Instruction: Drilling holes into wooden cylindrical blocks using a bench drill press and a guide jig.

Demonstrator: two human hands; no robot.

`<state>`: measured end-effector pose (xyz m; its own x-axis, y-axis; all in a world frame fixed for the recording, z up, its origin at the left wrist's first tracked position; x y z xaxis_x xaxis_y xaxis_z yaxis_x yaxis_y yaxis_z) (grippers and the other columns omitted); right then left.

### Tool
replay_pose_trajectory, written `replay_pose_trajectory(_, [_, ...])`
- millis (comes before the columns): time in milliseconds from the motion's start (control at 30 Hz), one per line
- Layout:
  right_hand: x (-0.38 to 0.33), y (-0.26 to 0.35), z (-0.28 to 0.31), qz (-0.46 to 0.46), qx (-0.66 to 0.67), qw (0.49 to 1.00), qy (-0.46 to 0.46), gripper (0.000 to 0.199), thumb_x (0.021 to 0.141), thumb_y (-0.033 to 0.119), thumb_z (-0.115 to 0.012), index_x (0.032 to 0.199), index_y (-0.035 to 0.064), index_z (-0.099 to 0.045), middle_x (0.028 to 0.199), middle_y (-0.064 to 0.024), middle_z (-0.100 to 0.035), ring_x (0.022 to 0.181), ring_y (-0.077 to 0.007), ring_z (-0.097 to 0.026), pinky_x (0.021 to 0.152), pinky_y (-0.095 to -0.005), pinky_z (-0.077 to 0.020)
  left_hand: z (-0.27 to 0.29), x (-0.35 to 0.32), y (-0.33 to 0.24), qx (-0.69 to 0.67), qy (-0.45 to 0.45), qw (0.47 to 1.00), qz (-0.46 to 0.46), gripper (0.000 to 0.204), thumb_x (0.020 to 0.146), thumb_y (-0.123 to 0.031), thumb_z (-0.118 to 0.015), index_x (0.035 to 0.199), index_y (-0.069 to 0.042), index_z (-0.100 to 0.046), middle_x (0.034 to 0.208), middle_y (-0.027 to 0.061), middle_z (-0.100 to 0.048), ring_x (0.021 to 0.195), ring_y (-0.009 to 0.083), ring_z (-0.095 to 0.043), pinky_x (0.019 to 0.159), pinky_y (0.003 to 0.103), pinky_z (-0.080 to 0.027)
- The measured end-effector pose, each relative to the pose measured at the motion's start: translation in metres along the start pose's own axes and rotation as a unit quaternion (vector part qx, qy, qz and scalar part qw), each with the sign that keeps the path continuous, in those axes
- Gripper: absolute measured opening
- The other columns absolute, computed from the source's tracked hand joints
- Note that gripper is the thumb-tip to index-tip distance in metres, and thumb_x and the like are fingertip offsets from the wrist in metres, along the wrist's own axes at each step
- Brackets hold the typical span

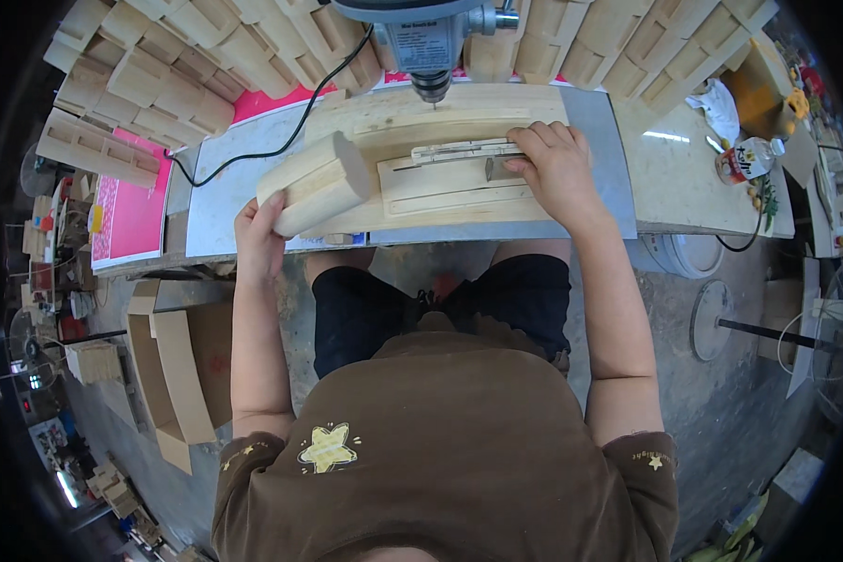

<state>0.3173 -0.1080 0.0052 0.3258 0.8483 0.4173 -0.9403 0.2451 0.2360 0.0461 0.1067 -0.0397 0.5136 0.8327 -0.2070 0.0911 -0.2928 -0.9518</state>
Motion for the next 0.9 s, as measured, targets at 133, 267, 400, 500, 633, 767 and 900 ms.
replay_pose_trajectory(133, [-0.003,0.011,-0.003,0.014,0.022,1.0,0.001,0.028,0.071,0.016,-0.066,0.097,0.0099,-0.06,0.086,-0.0038,-0.056,0.088,-0.0237,-0.051,0.082,-0.0361,-0.0352,-0.022,0.001,0.012,0.086,0.003,0.994,0.069,0.03,0.074,-0.026,-0.072,0.073,0.001,-0.059,0.058,0.003,-0.055,0.042,0.0064,-0.043,0.039,0.02,-0.031])
replay_pose_trajectory(267, [-0.005,0.009,0.001,0.013,0.019,1.0,-0.002,0.029,0.07,0.016,-0.067,0.097,0.0097,-0.06,0.086,-0.0035,-0.057,0.088,-0.0234,-0.051,0.082,-0.0359,-0.035,-0.044,0.001,0.028,0.066,0.008,0.993,0.097,0.034,0.073,-0.029,-0.073,0.071,0.0,-0.058,0.057,0.0032,-0.055,0.041,0.0057,-0.043,0.036,0.019,-0.03])
replay_pose_trajectory(400, [-0.005,0.006,0.002,0.013,0.017,1.0,0.001,0.029,0.07,0.016,-0.067,0.098,0.0095,-0.06,0.086,-0.0034,-0.057,0.088,-0.0233,-0.052,0.081,-0.0359,-0.0352,-0.05,0.008,0.032,0.061,0.018,0.993,0.1,0.035,0.073,-0.031,-0.073,0.071,0.001,-0.058,0.058,0.0034,-0.055,0.041,0.0055,-0.044,0.036,0.019,-0.03])
replay_pose_trajectory(500, [-0.007,0.007,0.004,0.008,0.008,1.0,-0.007,0.03,0.069,0.016,-0.067,0.098,0.0096,-0.061,0.087,-0.0033,-0.057,0.087,-0.0232,-0.052,0.081,-0.0358,-0.0352,-0.051,0.012,0.031,0.061,0.012,0.994,0.094,0.036,0.074,-0.032,-0.073,0.072,0.0,-0.058,0.058,0.0031,-0.055,0.041,0.0049,-0.043,0.036,0.018,-0.031])
replay_pose_trajectory(633, [-0.006,0.008,0.002,0.005,0.01,1.0,-0.007,0.031,0.069,0.016,-0.068,0.098,0.0098,-0.061,0.087,-0.0036,-0.057,0.087,-0.0235,-0.052,0.082,-0.0362,-0.0356,-0.058,0.011,0.03,0.104,0.01,0.991,0.087,0.036,0.073,-0.033,-0.073,0.071,0.0,-0.058,0.059,0.002,-0.055,0.044,0.0048,-0.043,0.039,0.018,-0.032])
replay_pose_trajectory(767, [-0.005,0.011,0.0,0.02,0.009,1.0,-0.008,0.032,0.068,0.016,-0.068,0.099,0.0092,-0.061,0.088,-0.004,-0.057,0.087,-0.0241,-0.052,0.083,-0.0365,-0.0357,-0.089,0.008,0.047,0.076,0.072,0.989,0.108,0.036,0.072,-0.033,-0.075,0.073,-0.001,-0.059,0.061,0.0011,-0.054,0.051,0.0059,-0.046,0.046,0.019,-0.035])
replay_pose_trajectory(900, [-0.006,0.013,0.001,0.004,0.011,1.0,-0.005,0.032,0.069,0.017,-0.068,0.1,0.0118,-0.061,0.089,-0.0034,-0.057,0.09,-0.0236,-0.051,0.086,-0.0374,-0.0353,-0.111,0.001,0.06,0.125,0.087,0.988,0.039,0.033,0.072,-0.026,-0.077,0.081,-0.001,-0.057,0.077,0.004,-0.056,0.066,0.0087,-0.051,0.058,0.021,-0.042])
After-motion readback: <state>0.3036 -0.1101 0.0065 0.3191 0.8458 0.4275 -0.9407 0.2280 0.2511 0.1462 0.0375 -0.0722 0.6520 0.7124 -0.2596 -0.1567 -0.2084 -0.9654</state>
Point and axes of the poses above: each hand's wrist, its own x-axis towards the middle knuckle, its own z-axis out of the back of the hand, y = z × x, the point moved 6 cm from there along x, towards the middle knuckle
